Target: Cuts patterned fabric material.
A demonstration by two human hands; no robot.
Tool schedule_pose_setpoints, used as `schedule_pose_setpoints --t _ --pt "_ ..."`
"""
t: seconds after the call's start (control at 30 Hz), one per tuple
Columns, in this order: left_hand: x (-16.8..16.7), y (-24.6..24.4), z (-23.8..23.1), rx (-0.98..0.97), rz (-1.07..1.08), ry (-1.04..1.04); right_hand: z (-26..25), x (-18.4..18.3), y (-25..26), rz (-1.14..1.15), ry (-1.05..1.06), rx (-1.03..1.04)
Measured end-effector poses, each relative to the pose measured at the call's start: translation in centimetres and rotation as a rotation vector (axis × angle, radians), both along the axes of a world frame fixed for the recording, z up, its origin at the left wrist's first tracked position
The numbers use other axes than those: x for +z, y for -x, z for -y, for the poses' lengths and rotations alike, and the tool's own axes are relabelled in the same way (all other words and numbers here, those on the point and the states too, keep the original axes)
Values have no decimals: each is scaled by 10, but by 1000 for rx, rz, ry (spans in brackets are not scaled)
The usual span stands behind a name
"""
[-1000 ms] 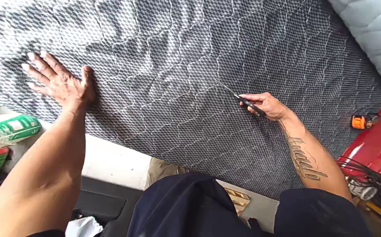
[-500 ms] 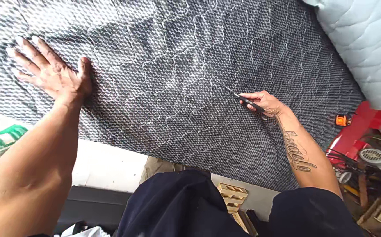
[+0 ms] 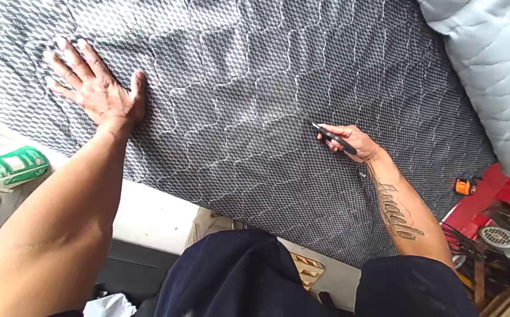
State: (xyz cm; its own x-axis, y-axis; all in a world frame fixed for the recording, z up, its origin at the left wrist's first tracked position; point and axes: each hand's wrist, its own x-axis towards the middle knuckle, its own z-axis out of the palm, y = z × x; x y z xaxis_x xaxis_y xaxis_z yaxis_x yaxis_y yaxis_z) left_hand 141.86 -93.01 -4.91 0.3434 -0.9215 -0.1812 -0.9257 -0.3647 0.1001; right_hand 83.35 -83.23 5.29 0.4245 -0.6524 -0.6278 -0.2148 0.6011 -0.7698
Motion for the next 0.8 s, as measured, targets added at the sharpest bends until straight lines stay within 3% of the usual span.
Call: schedule_pose_setpoints --t 0.6,0.8 --pt "3 0 4 -13 14 10 72 -14 -78 51 93 93" --pt "7 -34 52 -42 3 -9 92 -17 -106 76 111 99"
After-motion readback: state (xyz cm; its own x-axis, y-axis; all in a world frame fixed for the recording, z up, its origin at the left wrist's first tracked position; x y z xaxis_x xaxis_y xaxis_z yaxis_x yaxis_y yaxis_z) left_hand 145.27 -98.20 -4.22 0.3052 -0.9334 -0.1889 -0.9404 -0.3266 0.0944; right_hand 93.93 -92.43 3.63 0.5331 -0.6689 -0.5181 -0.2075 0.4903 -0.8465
